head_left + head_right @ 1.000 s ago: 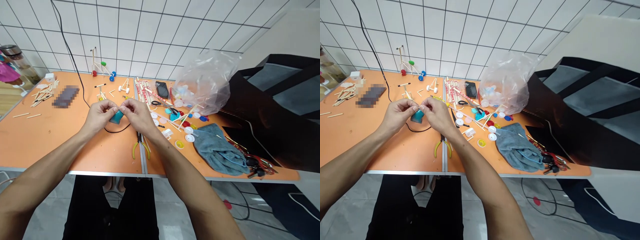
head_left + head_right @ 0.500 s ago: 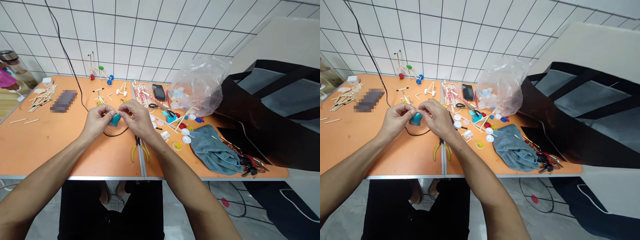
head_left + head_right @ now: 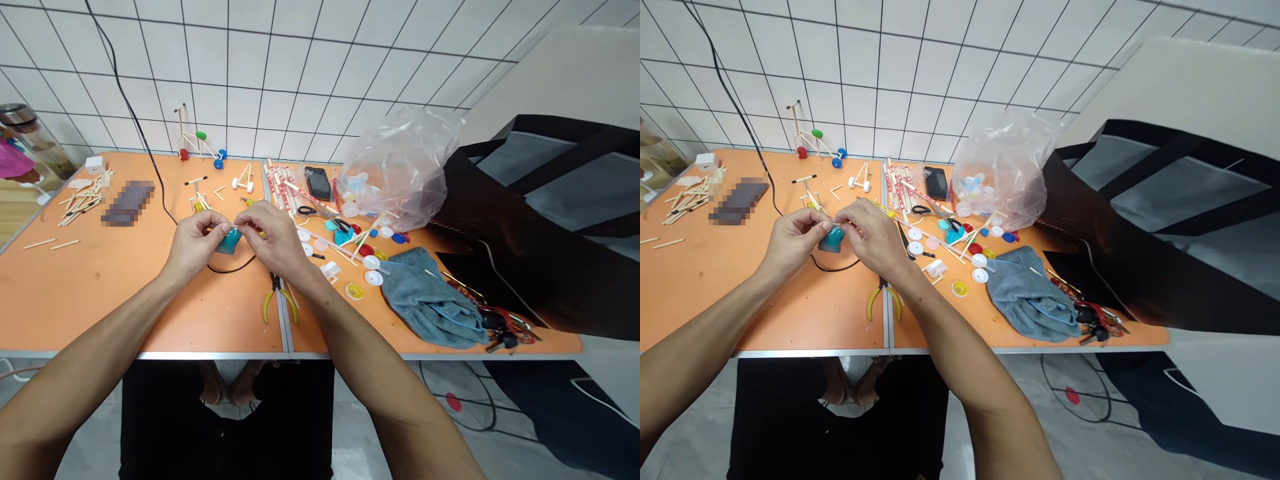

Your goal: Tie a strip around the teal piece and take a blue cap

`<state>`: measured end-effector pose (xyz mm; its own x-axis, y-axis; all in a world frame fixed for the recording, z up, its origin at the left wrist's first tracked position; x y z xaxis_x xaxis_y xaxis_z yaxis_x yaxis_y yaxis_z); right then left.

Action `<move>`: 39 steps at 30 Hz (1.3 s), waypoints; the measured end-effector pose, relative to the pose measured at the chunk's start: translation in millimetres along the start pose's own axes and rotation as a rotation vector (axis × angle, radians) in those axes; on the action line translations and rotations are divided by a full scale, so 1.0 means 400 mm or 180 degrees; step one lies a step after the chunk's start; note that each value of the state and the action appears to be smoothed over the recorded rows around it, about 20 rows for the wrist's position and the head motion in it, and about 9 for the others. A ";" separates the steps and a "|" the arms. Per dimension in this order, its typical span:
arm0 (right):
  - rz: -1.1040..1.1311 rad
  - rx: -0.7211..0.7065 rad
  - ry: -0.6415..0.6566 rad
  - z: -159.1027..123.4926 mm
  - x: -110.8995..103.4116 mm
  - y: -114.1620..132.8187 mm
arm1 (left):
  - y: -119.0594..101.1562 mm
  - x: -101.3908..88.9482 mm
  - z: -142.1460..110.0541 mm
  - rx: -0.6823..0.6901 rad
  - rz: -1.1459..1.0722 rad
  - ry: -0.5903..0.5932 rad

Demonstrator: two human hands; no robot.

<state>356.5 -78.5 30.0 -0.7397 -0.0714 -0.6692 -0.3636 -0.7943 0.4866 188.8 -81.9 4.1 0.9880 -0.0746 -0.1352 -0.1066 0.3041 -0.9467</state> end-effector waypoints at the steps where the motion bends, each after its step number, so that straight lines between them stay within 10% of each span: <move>1: 0.0007 0.0043 0.0017 0.001 0.001 -0.002 | 0.001 0.001 0.000 0.0000 0.0009 0.0003; 39: 0.1363 0.1237 0.0866 0.001 0.021 -0.059 | 0.010 0.026 0.002 -0.0210 -0.0212 0.0611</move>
<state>358.7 -60.3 13.2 -0.7134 -0.5252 -0.4640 -0.2842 -0.3884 0.8766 198.8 -80.5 -0.8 0.9544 -0.2738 -0.1190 -0.0552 0.2301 -0.9716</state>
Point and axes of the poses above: each hand's wrist, its own z-axis towards the middle knuckle, its own x-axis out of the palm, y = z × x, the point moved 7 cm from there along z, towards the middle knuckle, and after that the axes turned 11 degrees about y, right-handed, at the moved point
